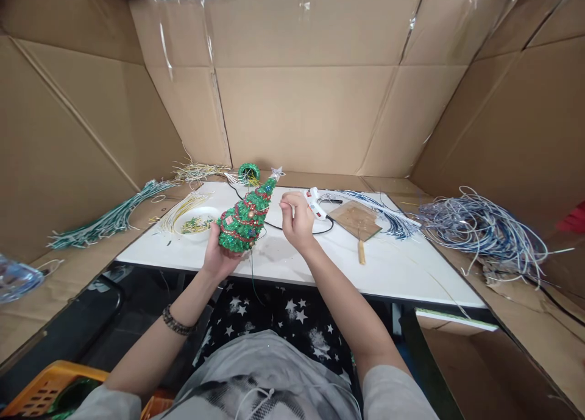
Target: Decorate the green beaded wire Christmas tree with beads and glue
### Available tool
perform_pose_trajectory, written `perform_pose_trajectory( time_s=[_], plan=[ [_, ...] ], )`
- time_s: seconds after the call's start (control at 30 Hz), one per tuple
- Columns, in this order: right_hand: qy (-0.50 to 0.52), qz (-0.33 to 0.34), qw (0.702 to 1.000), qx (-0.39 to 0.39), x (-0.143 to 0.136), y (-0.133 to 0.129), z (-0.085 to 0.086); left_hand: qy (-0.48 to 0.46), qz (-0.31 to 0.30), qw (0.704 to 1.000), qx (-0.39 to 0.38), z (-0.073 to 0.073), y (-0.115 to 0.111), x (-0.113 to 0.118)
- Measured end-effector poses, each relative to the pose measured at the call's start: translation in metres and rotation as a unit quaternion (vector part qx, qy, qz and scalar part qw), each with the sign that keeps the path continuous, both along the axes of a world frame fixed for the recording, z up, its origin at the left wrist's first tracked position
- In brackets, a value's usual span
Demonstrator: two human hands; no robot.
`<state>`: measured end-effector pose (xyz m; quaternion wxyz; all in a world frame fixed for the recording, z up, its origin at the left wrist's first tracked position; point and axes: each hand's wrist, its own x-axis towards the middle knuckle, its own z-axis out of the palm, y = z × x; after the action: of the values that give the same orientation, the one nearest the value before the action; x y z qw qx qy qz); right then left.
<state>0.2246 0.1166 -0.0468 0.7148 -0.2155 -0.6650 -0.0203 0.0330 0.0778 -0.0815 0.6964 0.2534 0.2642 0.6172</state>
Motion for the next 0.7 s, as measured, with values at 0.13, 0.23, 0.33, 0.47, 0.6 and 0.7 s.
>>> perform_pose_trajectory(
  time_s=[0.13,0.23,0.33,0.47,0.6,0.7],
  plan=[
    [0.032,0.09,0.992,-0.083,-0.007,-0.008,0.005,0.0,-0.007,1.0,0.014,0.003,-0.002,0.001],
    [0.067,0.173,0.969,-0.161,-0.011,-0.012,0.01,-0.01,-0.007,1.0,0.022,0.007,-0.004,0.003],
    [0.066,0.18,0.967,-0.17,-0.012,-0.014,0.014,-0.022,-0.007,0.999,0.025,0.009,-0.006,0.004],
    [0.056,0.185,0.968,-0.16,-0.013,-0.012,0.013,-0.026,-0.02,0.999,0.041,0.007,-0.006,0.003],
    [0.075,0.216,0.96,-0.161,-0.015,-0.01,0.011,-0.032,-0.021,0.997,0.06,0.007,-0.007,0.003],
    [0.071,0.223,0.961,-0.148,-0.015,-0.01,0.009,-0.036,-0.021,0.997,0.061,0.008,-0.008,0.004]
  ],
)
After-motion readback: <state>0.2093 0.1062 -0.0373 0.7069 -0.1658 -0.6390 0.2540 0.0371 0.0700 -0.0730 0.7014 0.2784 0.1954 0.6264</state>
